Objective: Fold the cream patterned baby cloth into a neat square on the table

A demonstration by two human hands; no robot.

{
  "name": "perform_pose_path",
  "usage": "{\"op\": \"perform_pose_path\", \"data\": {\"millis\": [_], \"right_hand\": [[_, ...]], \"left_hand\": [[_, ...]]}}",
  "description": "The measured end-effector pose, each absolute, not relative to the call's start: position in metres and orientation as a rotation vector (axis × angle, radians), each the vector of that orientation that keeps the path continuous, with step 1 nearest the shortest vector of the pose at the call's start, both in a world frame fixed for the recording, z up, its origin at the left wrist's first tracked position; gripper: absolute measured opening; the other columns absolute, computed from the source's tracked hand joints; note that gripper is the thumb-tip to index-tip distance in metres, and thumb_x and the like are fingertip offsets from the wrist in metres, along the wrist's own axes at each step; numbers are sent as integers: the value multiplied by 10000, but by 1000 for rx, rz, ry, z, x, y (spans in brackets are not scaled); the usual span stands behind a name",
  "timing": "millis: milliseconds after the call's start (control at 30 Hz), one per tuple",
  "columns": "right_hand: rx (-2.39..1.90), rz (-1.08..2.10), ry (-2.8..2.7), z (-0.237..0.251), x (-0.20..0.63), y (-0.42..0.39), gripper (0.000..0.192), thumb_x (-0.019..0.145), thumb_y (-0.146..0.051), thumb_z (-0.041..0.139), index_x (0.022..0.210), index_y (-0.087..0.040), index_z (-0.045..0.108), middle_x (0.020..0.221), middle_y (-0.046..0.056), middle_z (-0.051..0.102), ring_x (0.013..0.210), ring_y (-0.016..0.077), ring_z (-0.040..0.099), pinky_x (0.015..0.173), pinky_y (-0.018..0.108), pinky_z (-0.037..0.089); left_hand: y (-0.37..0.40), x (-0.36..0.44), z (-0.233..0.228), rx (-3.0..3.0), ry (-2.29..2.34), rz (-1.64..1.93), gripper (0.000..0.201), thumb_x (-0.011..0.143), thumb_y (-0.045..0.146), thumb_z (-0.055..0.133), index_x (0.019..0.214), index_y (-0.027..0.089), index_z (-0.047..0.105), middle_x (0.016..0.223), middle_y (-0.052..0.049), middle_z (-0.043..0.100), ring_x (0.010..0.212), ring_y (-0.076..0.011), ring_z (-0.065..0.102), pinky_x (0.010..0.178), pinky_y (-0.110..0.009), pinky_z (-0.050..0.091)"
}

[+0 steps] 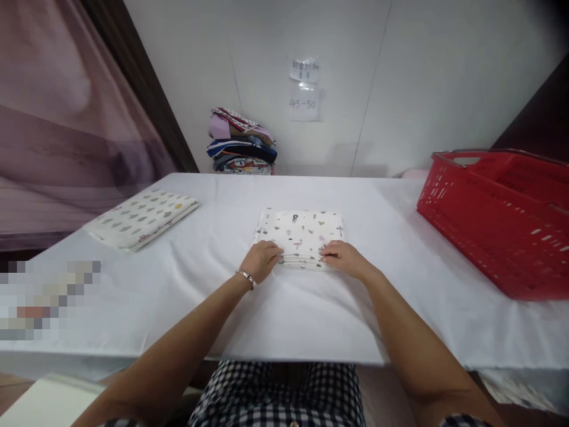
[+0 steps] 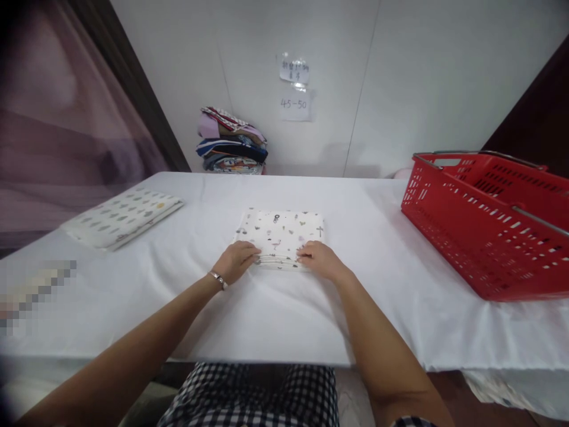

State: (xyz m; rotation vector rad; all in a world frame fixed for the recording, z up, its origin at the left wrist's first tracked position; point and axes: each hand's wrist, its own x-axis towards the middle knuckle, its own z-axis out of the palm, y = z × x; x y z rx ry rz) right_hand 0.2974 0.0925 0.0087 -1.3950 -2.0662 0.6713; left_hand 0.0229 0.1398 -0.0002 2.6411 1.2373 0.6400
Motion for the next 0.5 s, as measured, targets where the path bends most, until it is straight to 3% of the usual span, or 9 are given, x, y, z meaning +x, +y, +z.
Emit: {"op": "perform_pose_path", "data": {"millis": [200, 300, 500], "right_hand": [[-1410, 697, -2054, 4, 299, 96, 192, 785, -258, 530, 891, -250, 690, 889, 17, 622, 804, 153, 563, 721, 267, 401], [-1432, 691, -2045, 4, 298, 96, 203, 806, -236, 480, 813, -231, 683, 855, 11, 616, 772, 142, 557, 700, 254, 394], [-1319, 644, -2016, 13, 296, 92, 195, 811, -226, 464, 705, -203, 626, 781, 6, 586, 722, 124, 530, 685, 241, 381]], "left_hand": [[146, 29, 9, 2347, 1372, 577, 137, 726, 267, 550, 759, 232, 677, 838, -12, 645, 862, -184, 560, 805, -314, 436], [146, 31, 13, 2295, 1393, 574, 109, 703, 240, 556, 700, 223, 663, 807, -5, 641, 841, -176, 561, 794, -305, 432], [141, 24, 16, 2366, 1296, 719, 144, 752, 241, 514, 696, 216, 644, 810, -14, 636, 841, -170, 548, 786, -305, 432]]}}
